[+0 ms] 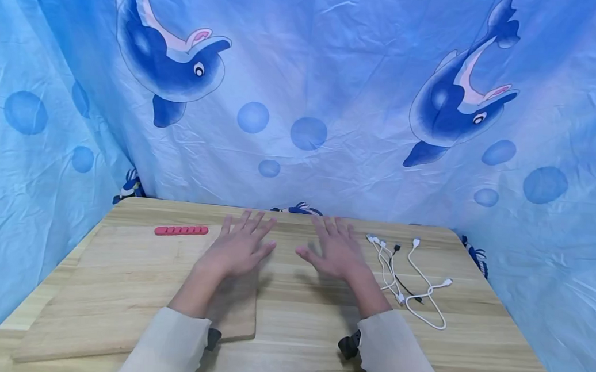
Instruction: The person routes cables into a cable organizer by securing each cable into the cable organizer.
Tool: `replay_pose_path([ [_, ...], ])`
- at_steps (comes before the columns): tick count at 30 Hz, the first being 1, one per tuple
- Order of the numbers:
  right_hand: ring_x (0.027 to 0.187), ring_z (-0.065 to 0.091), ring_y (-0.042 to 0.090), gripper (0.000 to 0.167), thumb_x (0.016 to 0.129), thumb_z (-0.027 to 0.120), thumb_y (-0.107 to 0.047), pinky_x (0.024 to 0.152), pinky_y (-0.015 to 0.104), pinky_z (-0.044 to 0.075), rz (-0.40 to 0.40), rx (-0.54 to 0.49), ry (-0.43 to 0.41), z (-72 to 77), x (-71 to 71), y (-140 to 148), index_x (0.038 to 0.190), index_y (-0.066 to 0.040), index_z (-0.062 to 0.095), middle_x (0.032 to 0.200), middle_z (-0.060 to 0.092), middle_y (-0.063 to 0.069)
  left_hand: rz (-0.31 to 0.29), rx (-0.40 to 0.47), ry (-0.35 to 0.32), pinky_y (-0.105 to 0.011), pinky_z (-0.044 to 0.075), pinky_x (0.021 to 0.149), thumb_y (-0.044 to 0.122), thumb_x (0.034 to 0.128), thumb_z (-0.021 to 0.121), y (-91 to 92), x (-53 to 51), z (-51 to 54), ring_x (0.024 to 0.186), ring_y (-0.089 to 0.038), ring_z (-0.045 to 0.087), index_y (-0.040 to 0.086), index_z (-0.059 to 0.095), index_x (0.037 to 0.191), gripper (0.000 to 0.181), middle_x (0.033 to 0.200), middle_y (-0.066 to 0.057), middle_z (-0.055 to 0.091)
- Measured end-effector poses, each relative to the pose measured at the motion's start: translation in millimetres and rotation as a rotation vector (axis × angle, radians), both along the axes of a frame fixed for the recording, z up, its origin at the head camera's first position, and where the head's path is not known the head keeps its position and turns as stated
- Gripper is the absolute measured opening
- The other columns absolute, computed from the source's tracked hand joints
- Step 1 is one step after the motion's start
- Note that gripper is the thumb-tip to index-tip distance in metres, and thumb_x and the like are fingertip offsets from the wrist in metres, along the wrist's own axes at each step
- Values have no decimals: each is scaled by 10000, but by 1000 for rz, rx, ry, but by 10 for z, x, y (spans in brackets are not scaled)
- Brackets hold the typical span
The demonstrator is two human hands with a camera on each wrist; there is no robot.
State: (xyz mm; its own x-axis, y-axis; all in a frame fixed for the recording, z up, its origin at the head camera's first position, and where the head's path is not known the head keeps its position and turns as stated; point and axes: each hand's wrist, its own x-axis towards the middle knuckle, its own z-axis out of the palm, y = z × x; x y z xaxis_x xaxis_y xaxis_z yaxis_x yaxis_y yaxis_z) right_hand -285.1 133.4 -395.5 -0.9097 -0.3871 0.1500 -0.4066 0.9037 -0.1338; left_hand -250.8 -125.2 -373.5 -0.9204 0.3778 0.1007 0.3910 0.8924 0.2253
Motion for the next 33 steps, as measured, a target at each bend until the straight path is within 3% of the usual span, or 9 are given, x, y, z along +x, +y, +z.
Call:
replay_pose_path([
  [7,1550,132,400,949,943,382,-795,1228,619,133,91,48,4,-43,-18,-220,1647,-184,201,1687,203,139,19,-20,-6,-694,7,1198,500,1091,347,-290,-7,-3,1557,-418,46,177,276,1629,632,1689,-167,188],
  [14,1534,217,389,905,954,415,-767,1211,630,190,195,89,2,-100,46,-420,1640,-208,225,1670,275,112,40,-34,-2,-736,59,1171,605,1071,274,-658,33,16,1541,-456,100,157,281,1626,714,1681,-192,193],
  [21,1554,170,357,913,960,404,-766,1238,580,159,278,149,-72,-86,151,-592,1651,-211,184,1697,201,99,78,-54,-53,-758,13,1150,596,1076,288,-1112,68,56,1528,-497,79,116,269,1624,729,1673,-236,178],
  [26,1544,187,383,903,970,381,-761,1238,568,158,395,180,-141,-115,269,-689,1654,-215,157,1689,207,128,96,-51,-68,-798,55,1111,548,1085,338,-1465,32,12,1490,-556,125,84,287,1612,704,1637,-295,220],
  [33,1529,254,355,910,954,365,-783,1228,561,213,538,257,-115,-122,388,-838,1646,-212,209,1675,262,109,145,-91,-85,-829,98,1071,535,1091,316,-1942,-16,-78,1448,-592,184,26,296,1594,715,1598,-347,249],
])
